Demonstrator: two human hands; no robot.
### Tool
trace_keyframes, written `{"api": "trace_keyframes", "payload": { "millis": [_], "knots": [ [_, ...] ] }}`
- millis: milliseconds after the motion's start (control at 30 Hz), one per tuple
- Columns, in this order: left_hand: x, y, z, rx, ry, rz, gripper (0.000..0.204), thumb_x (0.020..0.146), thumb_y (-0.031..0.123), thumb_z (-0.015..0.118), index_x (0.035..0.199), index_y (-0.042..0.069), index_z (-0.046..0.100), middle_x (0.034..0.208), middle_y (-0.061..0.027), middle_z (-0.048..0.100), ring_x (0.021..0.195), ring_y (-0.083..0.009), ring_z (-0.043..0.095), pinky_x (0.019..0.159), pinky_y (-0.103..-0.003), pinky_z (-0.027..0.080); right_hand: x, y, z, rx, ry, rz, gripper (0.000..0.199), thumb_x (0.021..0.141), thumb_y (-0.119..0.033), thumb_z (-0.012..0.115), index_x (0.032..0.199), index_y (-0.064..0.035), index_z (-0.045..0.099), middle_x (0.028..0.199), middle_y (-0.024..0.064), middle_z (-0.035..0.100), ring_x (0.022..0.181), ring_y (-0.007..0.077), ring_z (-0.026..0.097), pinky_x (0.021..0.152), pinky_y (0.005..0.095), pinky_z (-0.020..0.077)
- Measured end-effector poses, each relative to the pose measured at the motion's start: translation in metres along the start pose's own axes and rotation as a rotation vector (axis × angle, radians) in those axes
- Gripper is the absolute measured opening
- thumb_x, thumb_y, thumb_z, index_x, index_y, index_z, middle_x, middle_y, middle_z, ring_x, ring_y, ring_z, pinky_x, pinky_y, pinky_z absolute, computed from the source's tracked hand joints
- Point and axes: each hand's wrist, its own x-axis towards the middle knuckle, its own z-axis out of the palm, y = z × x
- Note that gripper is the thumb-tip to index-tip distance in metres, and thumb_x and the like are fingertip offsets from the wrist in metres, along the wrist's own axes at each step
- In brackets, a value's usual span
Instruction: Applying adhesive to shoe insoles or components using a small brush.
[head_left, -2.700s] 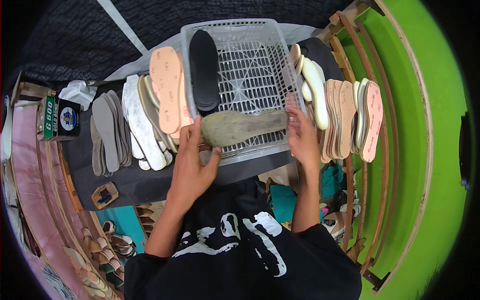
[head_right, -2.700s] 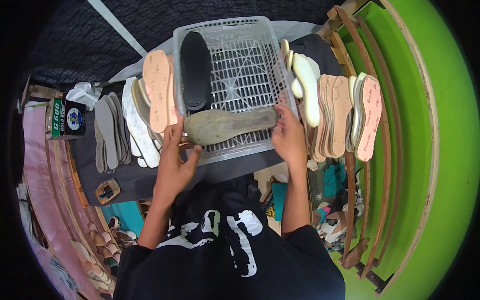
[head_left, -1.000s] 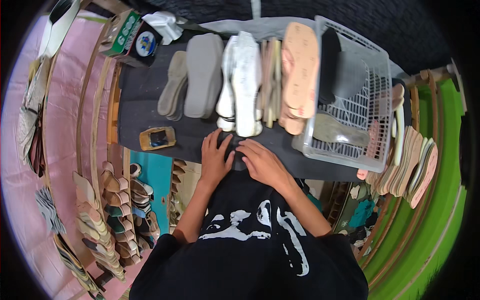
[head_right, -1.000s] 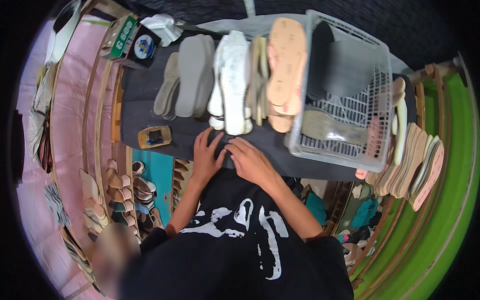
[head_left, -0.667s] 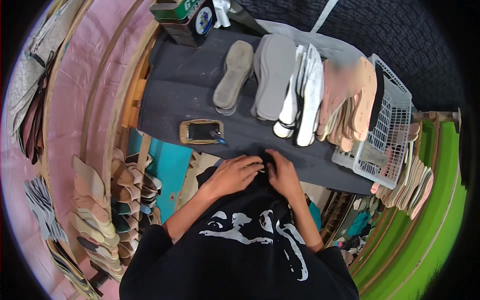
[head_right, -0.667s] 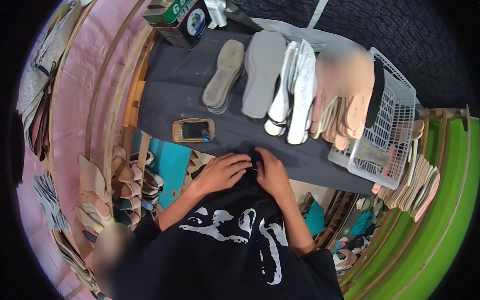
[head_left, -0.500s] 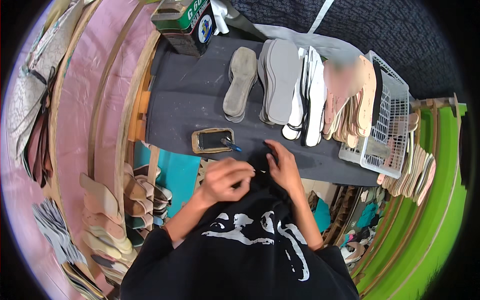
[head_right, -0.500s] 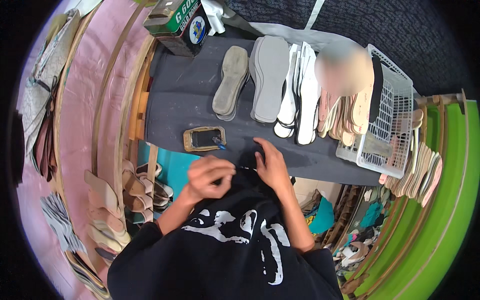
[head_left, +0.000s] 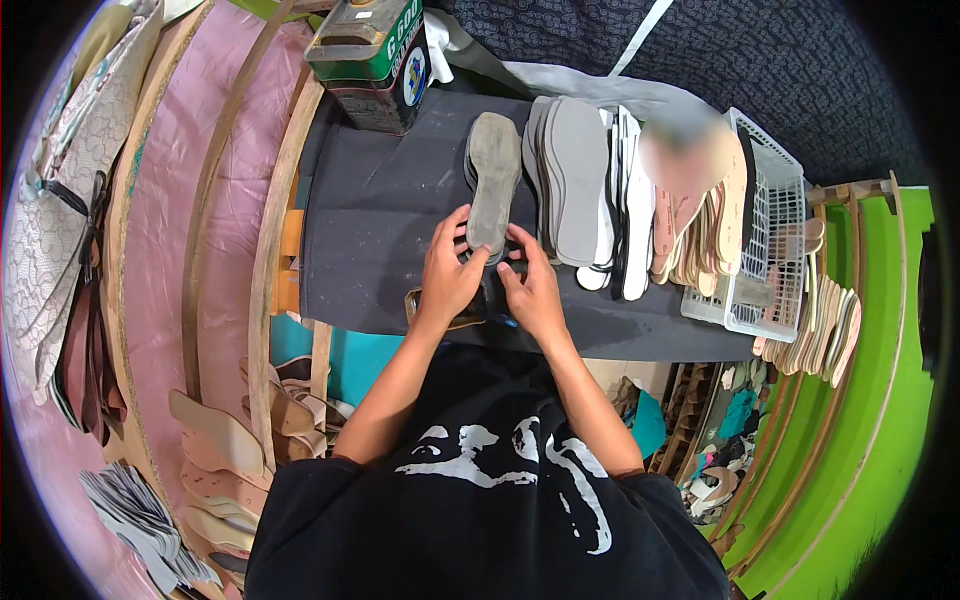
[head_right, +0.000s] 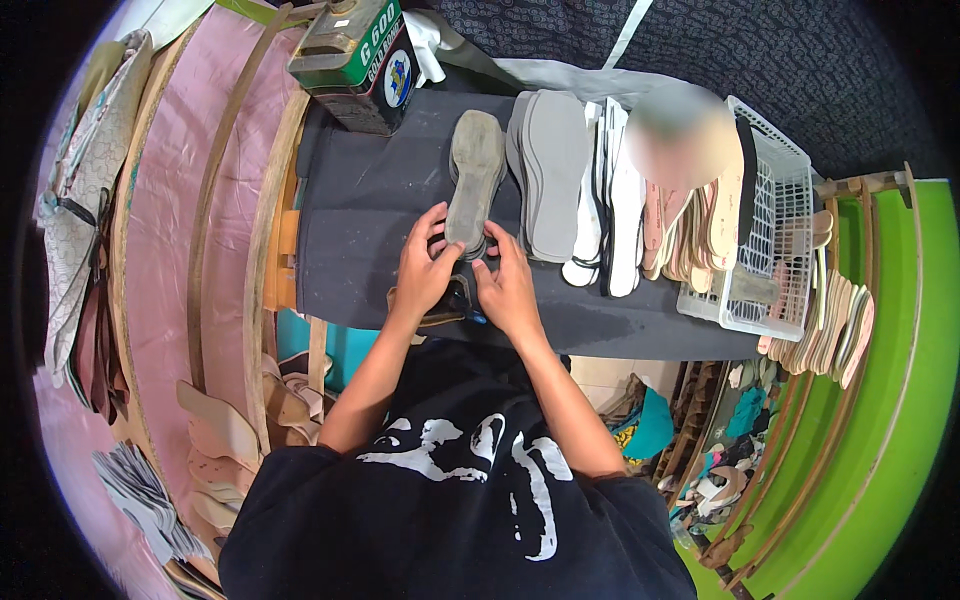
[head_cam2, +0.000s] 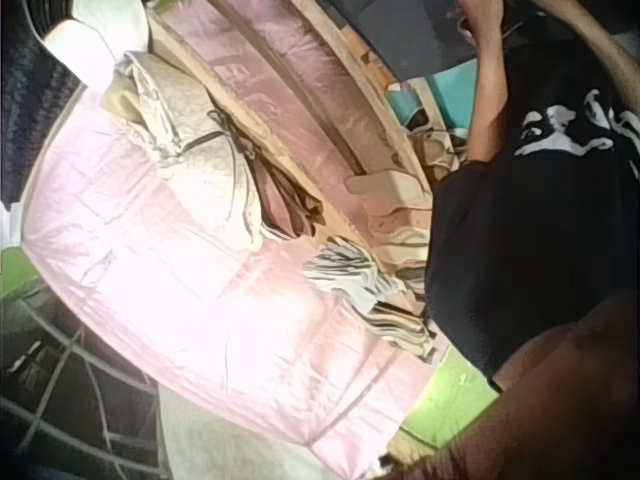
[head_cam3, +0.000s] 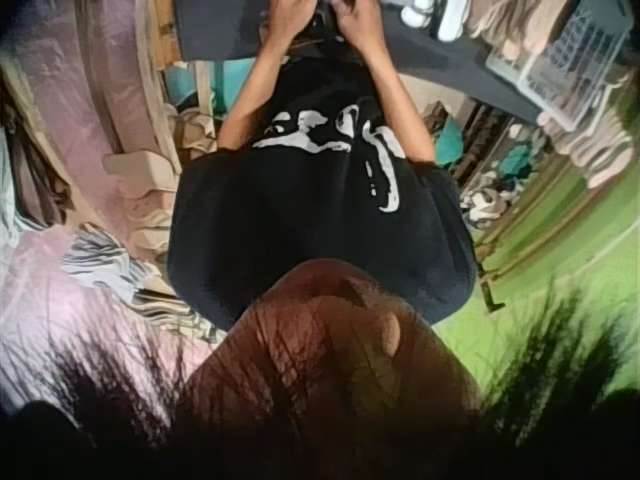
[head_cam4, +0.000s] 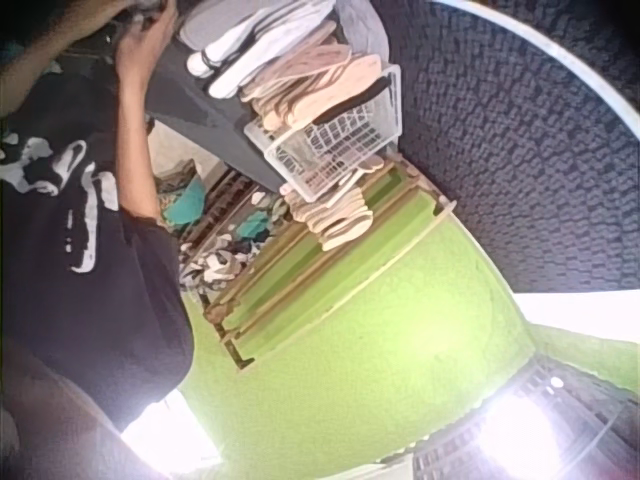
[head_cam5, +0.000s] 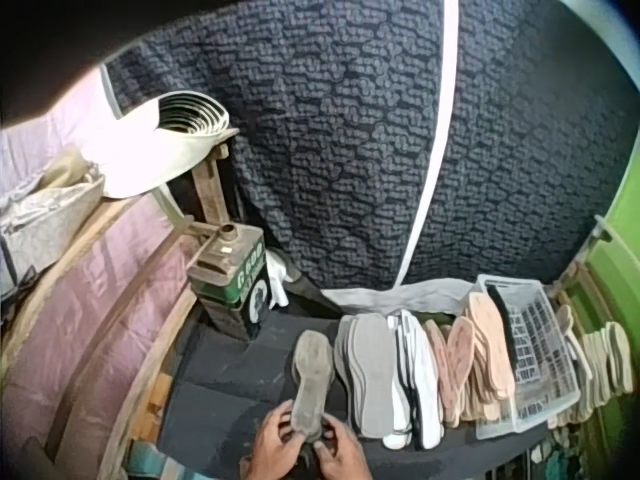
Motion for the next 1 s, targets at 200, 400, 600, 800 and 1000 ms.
{"api": "trace_keyframes", "payload": {
  "millis": [200,400,600,800,1000],
  "knots": [
    [0.004,0.021,-0.007,-0.188,0.005,-0.095,0.055,0.094,0.005,0.070,0.146,-0.001,0.054,0.138,-0.0173,0.059,0.121,-0.0232,0.063,0.101,-0.038,0.055,0.008,-0.003,0.012,0.450,0.109,0.108,0.055,0.094,0.009,0.067,0.146,0.0004,0.053,0.125,0.0103,0.054,0.100,0.0155,0.063,0.082,0.0270,0.0588],
    [-0.001,0.049,-0.019,-0.561,0.002,-0.267,0.047,0.104,0.014,0.060,0.148,0.000,0.051,0.132,-0.0155,0.060,0.116,-0.0180,0.061,0.102,-0.036,0.052,0.002,-0.040,0.002,0.531,0.117,0.042,0.055,0.091,0.015,0.068,0.143,0.0030,0.054,0.116,0.0054,0.048,0.102,0.0109,0.065,0.084,0.0225,0.0570],
    [-0.005,0.084,-0.011,-0.829,0.031,-0.266,0.058,0.108,0.022,0.052,0.160,0.001,0.036,0.153,-0.0237,0.048,0.141,-0.0347,0.053,0.118,-0.046,0.044,-0.027,-0.053,-0.036,0.686,0.046,-0.017,0.050,0.091,0.016,0.068,0.138,0.0031,0.060,0.120,0.0059,0.051,0.104,0.0109,0.065,0.091,0.0242,0.0552],
    [-0.012,0.110,0.006,-0.850,-0.065,-0.147,0.066,0.108,0.025,0.052,0.165,0.004,0.025,0.157,-0.0241,0.047,0.135,-0.0352,0.058,0.113,-0.048,0.050,-0.070,-0.030,-0.121,0.579,0.048,-0.121,0.037,0.092,0.014,0.069,0.127,0.0059,0.067,0.137,0.0121,0.058,0.117,0.0167,0.066,0.102,0.0293,0.0542],
    [-0.075,0.150,0.044,-0.676,-0.086,-0.065,0.069,0.105,0.019,0.054,0.166,0.004,0.026,0.155,-0.0171,0.050,0.130,-0.0267,0.061,0.105,-0.044,0.054,-0.110,0.018,-0.210,0.563,0.257,-0.136,0.026,0.098,0.003,0.068,0.124,0.0065,0.068,0.127,0.0183,0.072,0.115,0.0189,0.069,0.101,0.0312,0.0525]
  ]
}}
